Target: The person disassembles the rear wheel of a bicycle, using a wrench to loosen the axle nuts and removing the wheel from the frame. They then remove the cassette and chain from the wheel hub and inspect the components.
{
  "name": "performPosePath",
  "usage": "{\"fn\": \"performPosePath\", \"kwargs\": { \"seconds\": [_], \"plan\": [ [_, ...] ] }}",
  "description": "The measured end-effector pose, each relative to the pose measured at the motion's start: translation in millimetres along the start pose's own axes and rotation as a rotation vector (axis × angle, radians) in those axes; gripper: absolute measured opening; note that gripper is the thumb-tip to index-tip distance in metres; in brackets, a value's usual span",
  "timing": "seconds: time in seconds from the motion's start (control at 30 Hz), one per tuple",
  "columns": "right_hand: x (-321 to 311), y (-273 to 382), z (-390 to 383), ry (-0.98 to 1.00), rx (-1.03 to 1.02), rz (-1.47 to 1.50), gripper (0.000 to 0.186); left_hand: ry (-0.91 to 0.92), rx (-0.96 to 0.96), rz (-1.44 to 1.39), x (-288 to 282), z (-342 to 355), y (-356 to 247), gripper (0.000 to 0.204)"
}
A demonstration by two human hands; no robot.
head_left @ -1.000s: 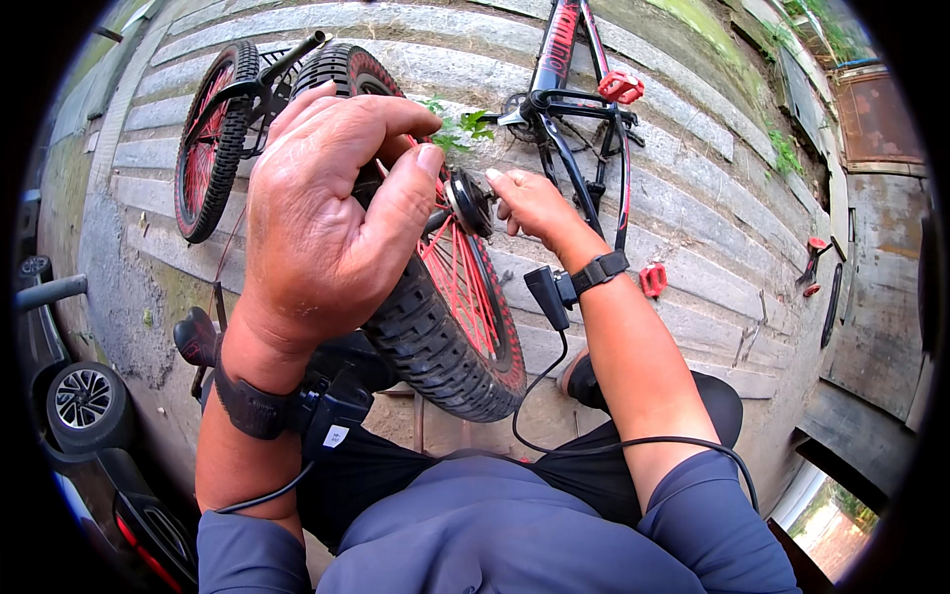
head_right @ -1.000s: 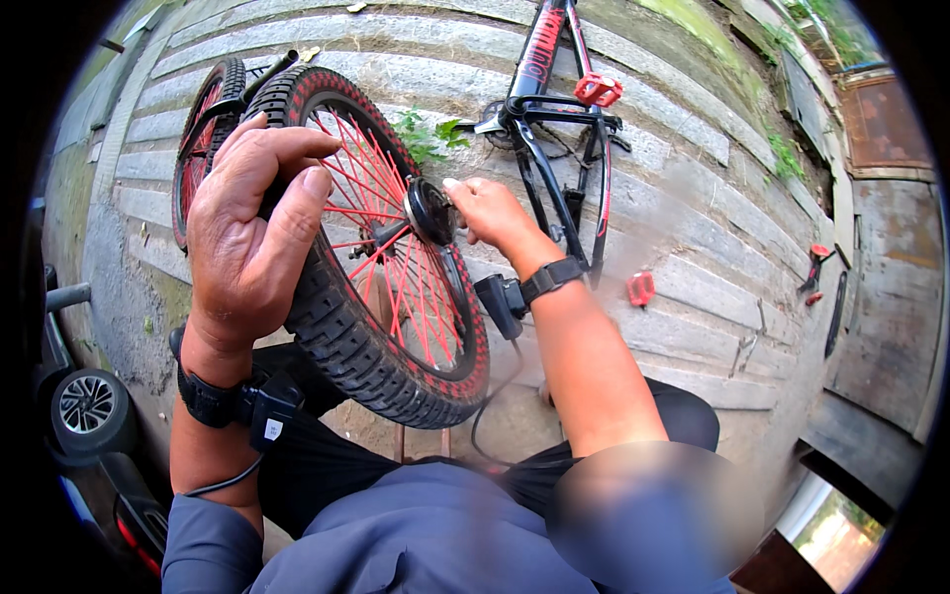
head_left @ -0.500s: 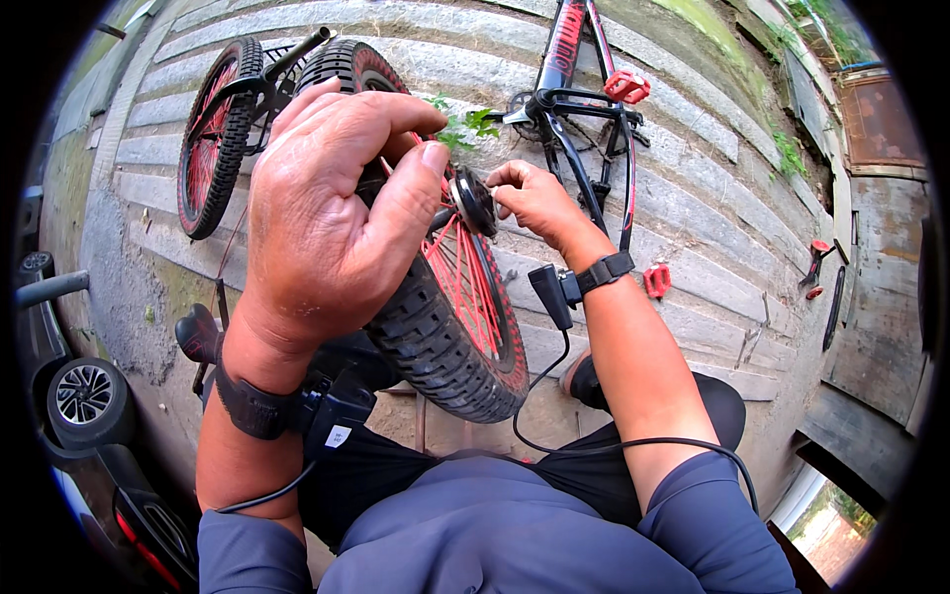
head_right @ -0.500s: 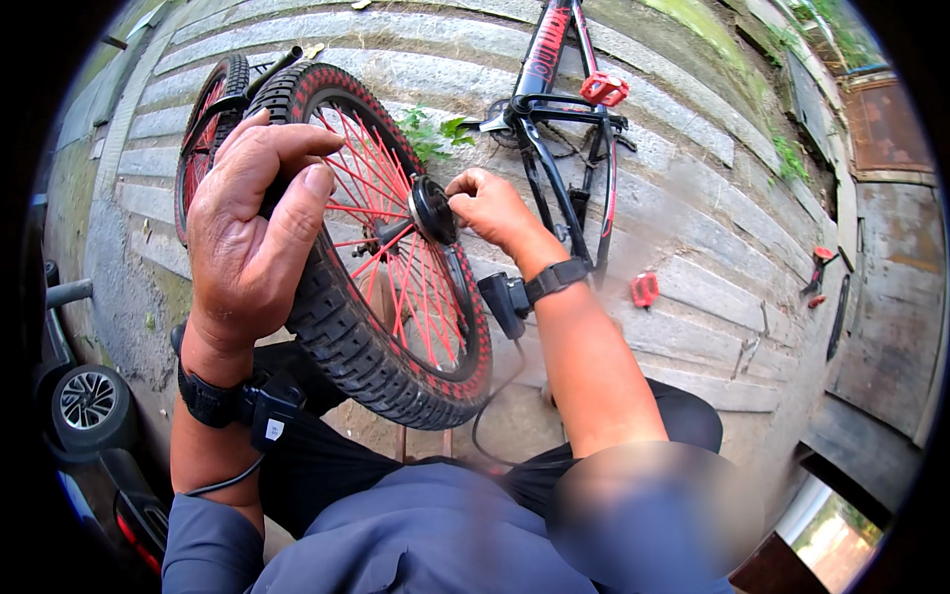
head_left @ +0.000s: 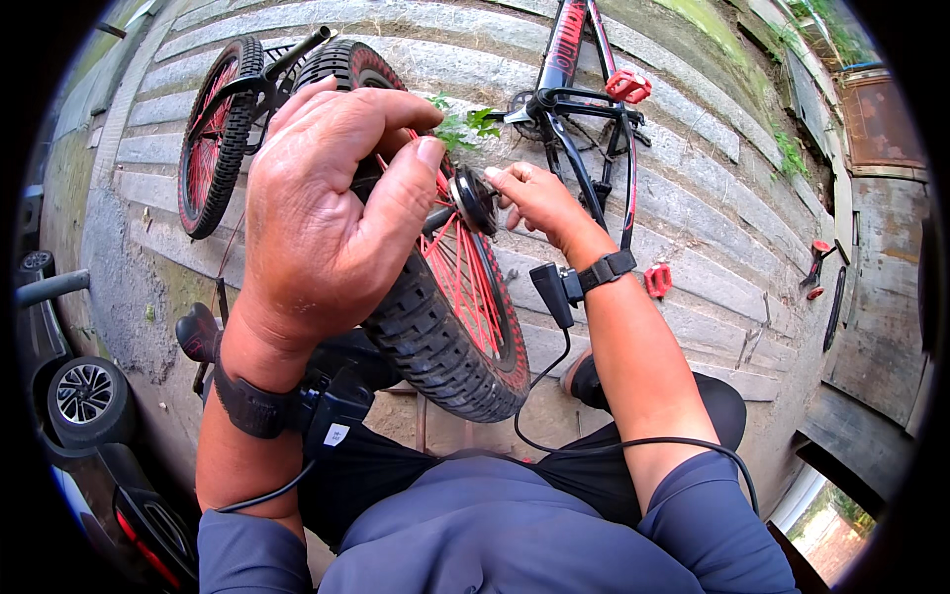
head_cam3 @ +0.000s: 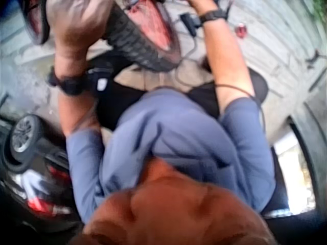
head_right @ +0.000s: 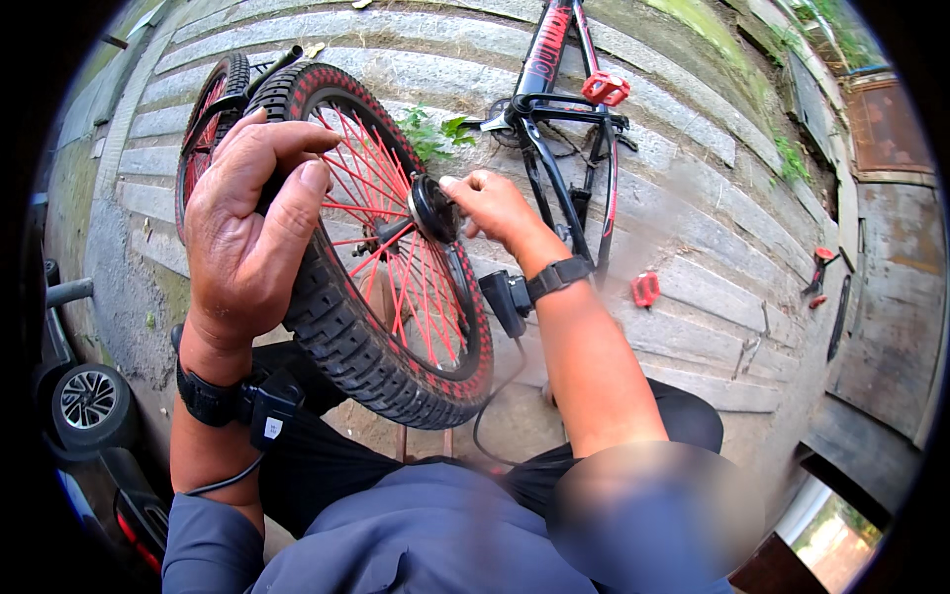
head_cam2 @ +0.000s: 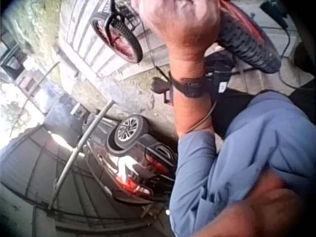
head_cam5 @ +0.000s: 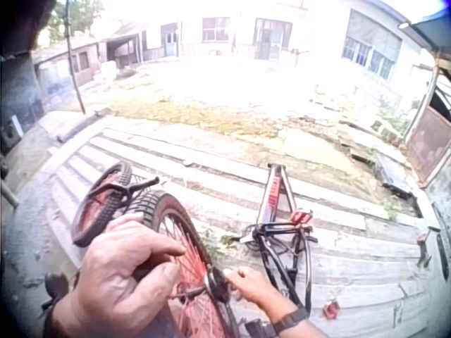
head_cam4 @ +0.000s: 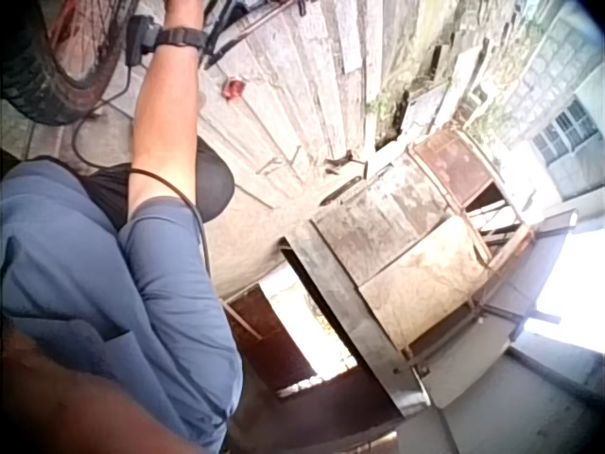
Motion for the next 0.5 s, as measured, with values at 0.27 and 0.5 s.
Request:
{"fn": "performPosePath", "kwargs": {
  "seconds": [0.27, 0.5],
  "plan": [
    [1.7, -1.0, 3.1, -0.032, -0.138, 0.160, 0.037, 0.001, 0.003, -0.005, -0.2, 1.1, -1.2, 0.021],
    [0.0, -17.2, 4.3, 0.035, 0.055, 0.074, 0.035, -0.004, 0.003, -0.014, -0.3, 1.4, -1.9, 0.020]
  ]
}}
Point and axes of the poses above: each hand's wrist, its own z-axis towards the middle knuckle, its own x-axis out of the palm, y = z × x, the point moved 8 cm from there along z, towards the middle knuckle, and after that the axes turned 10 degrees about -x, right-handed, at the moved point
